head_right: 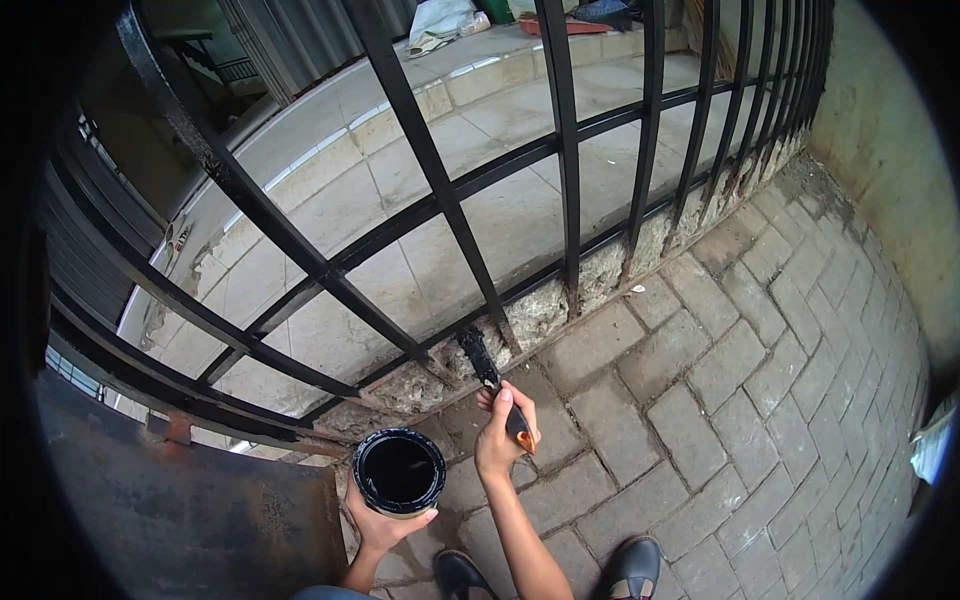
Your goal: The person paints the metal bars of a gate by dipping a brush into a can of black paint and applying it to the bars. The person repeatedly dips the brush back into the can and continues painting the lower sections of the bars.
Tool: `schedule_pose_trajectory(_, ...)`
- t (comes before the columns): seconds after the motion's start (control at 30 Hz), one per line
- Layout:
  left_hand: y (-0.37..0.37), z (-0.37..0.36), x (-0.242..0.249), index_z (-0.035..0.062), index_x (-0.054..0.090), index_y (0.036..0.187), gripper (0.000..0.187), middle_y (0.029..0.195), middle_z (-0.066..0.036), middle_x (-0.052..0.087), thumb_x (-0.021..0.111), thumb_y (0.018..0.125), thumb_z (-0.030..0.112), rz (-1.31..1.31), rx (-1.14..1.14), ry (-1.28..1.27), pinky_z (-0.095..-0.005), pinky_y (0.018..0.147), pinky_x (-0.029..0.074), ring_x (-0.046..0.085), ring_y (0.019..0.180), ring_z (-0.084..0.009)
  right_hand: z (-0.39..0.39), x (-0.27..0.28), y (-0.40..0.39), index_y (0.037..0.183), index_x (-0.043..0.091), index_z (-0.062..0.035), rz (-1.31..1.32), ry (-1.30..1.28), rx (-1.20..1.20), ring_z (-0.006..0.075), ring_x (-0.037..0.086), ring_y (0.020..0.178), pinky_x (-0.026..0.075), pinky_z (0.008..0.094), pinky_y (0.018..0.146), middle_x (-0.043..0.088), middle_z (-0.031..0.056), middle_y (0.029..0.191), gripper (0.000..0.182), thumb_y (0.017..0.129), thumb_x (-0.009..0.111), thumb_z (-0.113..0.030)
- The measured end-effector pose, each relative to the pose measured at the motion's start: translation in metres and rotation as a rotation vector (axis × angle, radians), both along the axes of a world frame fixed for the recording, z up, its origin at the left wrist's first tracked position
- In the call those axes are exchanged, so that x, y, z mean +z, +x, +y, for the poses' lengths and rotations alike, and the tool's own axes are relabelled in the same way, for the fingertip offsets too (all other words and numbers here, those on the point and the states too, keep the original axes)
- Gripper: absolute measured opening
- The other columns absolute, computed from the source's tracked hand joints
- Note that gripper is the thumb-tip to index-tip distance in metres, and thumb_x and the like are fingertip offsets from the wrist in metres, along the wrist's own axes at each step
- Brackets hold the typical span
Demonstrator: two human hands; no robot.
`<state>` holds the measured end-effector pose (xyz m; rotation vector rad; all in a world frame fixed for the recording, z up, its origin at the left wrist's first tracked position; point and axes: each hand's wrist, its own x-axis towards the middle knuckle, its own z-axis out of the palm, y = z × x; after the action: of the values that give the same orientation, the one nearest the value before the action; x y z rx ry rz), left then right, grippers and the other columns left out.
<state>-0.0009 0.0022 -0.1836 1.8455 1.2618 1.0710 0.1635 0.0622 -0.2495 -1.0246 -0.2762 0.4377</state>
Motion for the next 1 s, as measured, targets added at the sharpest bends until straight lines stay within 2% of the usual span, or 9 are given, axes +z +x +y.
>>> schedule_pose_trajectory(0.1,0.003,-0.001,0.001,-0.0041,0.046,0.121,0.09,0.111,-0.016,0.058,0.09,0.047,0.023,-0.034,0.017,-0.02,-0.0375,0.088,0.047,0.06,0.1,-0.0261,-0.004,0.005,-0.009,0.1,0.056,0.0071,-0.035,-0.01,0.076,0.021,0.065,0.064,0.055,0.0303,0.06,0.064,0.017,0.077,0.026,0.095,0.053,-0.018)
schedule_pose_trajectory(0.13,0.003,0.0,0.0,-0.0041,0.046,0.121,0.09,0.111,-0.016,0.058,0.09,0.047,0.023,-0.036,0.012,-0.014,-0.0374,0.088,0.047,0.06,0.1,-0.0261,-0.005,0.008,-0.01,0.096,0.059,0.0078,0.012,0.035,0.085,0.0188,0.067,0.063,0.056,0.0291,0.062,0.066,0.0152,0.073,0.022,0.094,0.055,-0.014)
schedule_pose_trajectory(0.3,0.0,0.0,-0.005,-0.0042,0.045,0.121,0.091,0.111,-0.017,0.058,0.09,0.048,0.024,-0.023,-0.004,-0.014,-0.0374,0.088,0.047,0.06,0.1,-0.0261,-0.007,0.011,-0.002,0.095,0.058,0.007,0.098,0.056,0.177,0.0191,0.066,0.063,0.056,0.0292,0.06,0.065,0.0141,0.073,0.022,0.094,0.054,-0.014)
schedule_pose_trajectory(0.57,0.0,-0.001,-0.001,-0.0043,0.045,0.121,0.09,0.111,-0.016,0.059,0.09,0.047,0.024,-0.007,0.001,0.025,-0.0371,0.088,0.047,0.06,0.101,-0.0259,0.011,0.014,0.02,0.097,0.056,0.0056,0.064,0.036,-0.099,0.0199,0.065,0.065,0.055,0.0304,0.06,0.064,0.0147,0.076,0.026,0.095,0.053,-0.02)
schedule_pose_trajectory(0.73,0.001,-0.001,-0.004,-0.0045,0.045,0.12,0.09,0.11,-0.017,0.059,0.09,0.048,0.023,-0.044,-0.012,-0.024,-0.0371,0.088,0.047,0.06,0.101,-0.0259,0.0,0.006,-0.003,0.094,0.059,0.0071,-0.001,0.02,0.074,0.0177,0.066,0.063,0.055,0.0285,0.062,0.065,0.0137,0.074,0.021,0.094,0.055,-0.013)
schedule_pose_trajectory(0.9,0.002,-0.002,-0.004,-0.0047,0.046,0.12,0.089,0.111,-0.017,0.058,0.09,0.048,0.022,-0.061,-0.019,-0.042,-0.0369,0.089,0.047,0.06,0.101,-0.0258,-0.004,0.007,0.003,0.095,0.057,0.0057,0.186,0.077,0.22,0.0186,0.065,0.062,0.055,0.0288,0.058,0.064,0.0125,0.073,0.023,0.095,0.054,-0.017)
schedule_pose_trajectory(1.0,0.0,-0.002,-0.005,-0.0048,0.045,0.121,0.09,0.112,-0.017,0.058,0.09,0.047,0.021,-0.033,-0.029,-0.014,-0.0368,0.089,0.047,0.06,0.101,-0.026,0.002,0.006,0.013,0.095,0.056,0.0054,0.151,0.053,0.117,0.019,0.065,0.061,0.055,0.0293,0.058,0.063,0.0131,0.074,0.023,0.095,0.053,-0.018)
